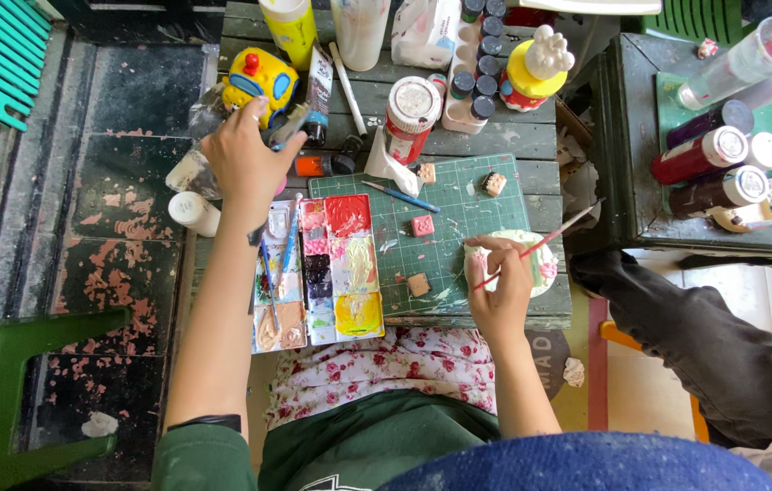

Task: The person paints a small ceramic figurine using a fine brush and a watercolor palette. They repeatedly dip the brush into the palette to pick up paint and apply it to the figurine, rotating it to reach different sides. The person places the figurine on the table briefly, then picks it up again to continue painting.

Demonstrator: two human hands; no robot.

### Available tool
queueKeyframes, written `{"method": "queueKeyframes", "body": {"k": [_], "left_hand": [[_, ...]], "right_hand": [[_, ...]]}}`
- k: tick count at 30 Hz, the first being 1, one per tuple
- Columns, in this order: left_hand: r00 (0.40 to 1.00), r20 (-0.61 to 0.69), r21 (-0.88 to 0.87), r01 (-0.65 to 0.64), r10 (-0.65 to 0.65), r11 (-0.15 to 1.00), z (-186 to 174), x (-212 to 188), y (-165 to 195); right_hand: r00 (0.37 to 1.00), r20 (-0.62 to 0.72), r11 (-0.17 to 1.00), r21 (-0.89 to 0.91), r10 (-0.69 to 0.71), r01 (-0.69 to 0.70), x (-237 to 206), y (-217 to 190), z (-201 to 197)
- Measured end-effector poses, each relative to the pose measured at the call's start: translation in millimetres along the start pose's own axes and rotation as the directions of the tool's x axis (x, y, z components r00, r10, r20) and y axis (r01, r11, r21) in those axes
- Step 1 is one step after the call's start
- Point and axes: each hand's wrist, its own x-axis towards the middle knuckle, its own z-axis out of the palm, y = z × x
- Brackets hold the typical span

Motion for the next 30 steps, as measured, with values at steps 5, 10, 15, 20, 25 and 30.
{"method": "queueKeyframes", "body": {"k": [5, 10, 15, 20, 25, 30], "left_hand": [[0.994, -0.051, 0.032, -0.096, 0.098, 0.995, -2, -16, 8], [0.987, 0.013, 0.033, -0.159, 0.158, 0.987, 5, -6, 13], [0.983, 0.077, -0.059, -0.160, 0.164, 0.985, 15, 25, 19], [0.960, 0.264, 0.010, -0.102, 0.096, 0.995, 29, 27, 34], [0.959, 0.206, 0.110, -0.219, 0.193, 0.970, 37, 11, 39], [0.927, 0.236, -0.118, -0.272, 0.293, 0.955, 44, -42, 51]], "right_hand": [[0.999, -0.047, 1.000, 0.006, -0.003, 0.003, -10, 4, -8], [0.998, -0.058, 1.000, 0.008, 0.014, -0.014, -14, 5, -10], [0.998, -0.058, 1.000, 0.030, 0.010, -0.008, -12, 6, -11], [0.999, -0.037, 1.000, 0.014, -0.007, 0.007, -17, 8, -12], [0.990, -0.135, 0.966, 0.249, -0.031, 0.064, -24, 18, -15], [0.904, -0.378, 0.803, 0.592, 0.201, 0.069, -37, 37, -23]]}}
